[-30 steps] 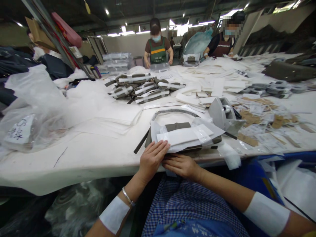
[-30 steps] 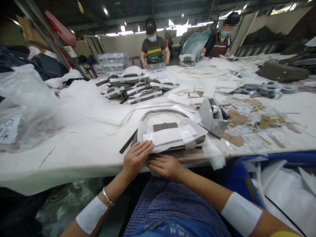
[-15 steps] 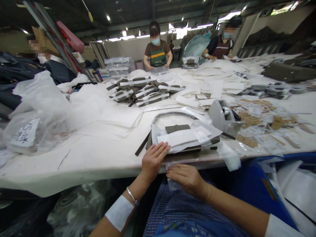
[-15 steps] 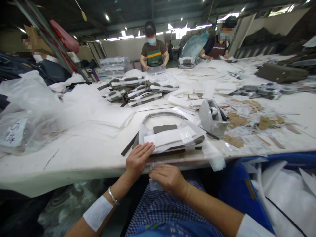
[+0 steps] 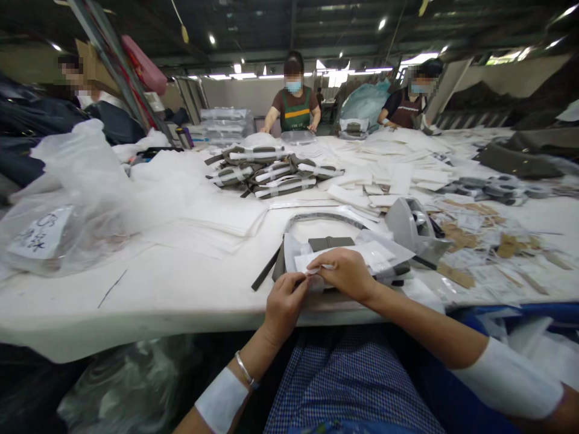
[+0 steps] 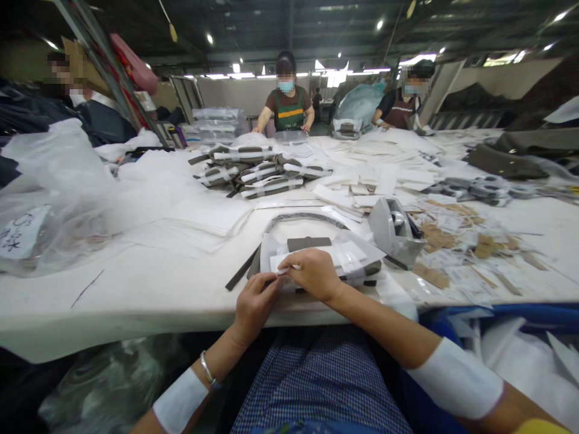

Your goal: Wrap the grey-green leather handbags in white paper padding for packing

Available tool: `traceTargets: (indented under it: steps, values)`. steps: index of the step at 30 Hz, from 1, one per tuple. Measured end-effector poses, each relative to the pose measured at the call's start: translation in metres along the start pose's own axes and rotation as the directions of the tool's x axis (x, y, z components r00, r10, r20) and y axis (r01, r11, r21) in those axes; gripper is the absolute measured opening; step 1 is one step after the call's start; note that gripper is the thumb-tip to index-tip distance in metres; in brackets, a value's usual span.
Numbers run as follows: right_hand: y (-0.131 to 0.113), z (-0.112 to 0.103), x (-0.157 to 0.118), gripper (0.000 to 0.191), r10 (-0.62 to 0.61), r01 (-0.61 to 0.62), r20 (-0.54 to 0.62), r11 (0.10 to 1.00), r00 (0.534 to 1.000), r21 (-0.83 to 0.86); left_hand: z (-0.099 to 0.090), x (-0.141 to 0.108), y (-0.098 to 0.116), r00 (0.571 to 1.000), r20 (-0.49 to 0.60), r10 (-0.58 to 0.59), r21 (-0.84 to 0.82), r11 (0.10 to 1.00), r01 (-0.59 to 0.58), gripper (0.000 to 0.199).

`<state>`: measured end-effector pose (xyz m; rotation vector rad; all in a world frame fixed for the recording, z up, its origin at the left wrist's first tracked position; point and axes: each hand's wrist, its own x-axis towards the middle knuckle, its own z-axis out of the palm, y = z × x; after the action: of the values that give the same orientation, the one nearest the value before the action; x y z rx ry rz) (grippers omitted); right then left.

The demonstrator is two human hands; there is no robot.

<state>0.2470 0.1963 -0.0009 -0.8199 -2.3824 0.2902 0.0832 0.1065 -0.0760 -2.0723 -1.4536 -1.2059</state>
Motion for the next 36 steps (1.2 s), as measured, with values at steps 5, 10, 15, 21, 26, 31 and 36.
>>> traceTargets:
  steps: [5, 10, 15, 21, 26, 31, 36]
  values:
    - [0.005, 0.000, 0.017, 0.005, 0.169, -0.183, 0.212, 0.982, 0.963, 0.049, -0.003, -0.001, -0.004, 1.000, -0.009, -0.029, -0.068, 0.997, 0.028, 0.022]
    - [0.016, 0.003, 0.027, 0.004, 0.161, -0.192, 0.286, 0.978, 0.945, 0.082, -0.004, -0.002, -0.004, 0.998, 0.004, -0.058, -0.105, 0.993, 0.058, 0.022]
    - [0.024, 0.008, 0.038, 0.006, 0.127, -0.158, 0.377, 0.986, 0.917, 0.051, -0.005, 0.002, -0.001, 1.000, -0.019, -0.002, -0.055, 0.998, 0.001, 0.024]
    - [0.030, 0.017, 0.051, 0.018, 0.160, -0.158, 0.394, 0.987, 0.905, -0.039, -0.010, 0.008, 0.000, 0.992, 0.077, 0.099, 0.019, 0.995, -0.100, 0.038]
    - [0.028, 0.015, 0.045, 0.011, 0.071, -0.072, 0.293, 0.997, 0.953, -0.009, -0.010, 0.008, -0.004, 0.987, 0.096, 0.132, 0.111, 0.984, -0.142, 0.042]
    - [0.058, -0.051, 0.006, 0.010, 0.013, -0.011, -0.094, 1.000, 0.996, 0.025, -0.007, 0.003, -0.008, 0.985, 0.081, 0.152, 0.123, 0.979, -0.161, 0.046]
    - [0.141, -0.150, -0.037, 0.018, 0.637, -0.625, -0.286, 0.767, 0.716, 0.144, -0.005, 0.002, -0.008, 0.988, 0.061, 0.139, 0.117, 0.982, -0.146, 0.049]
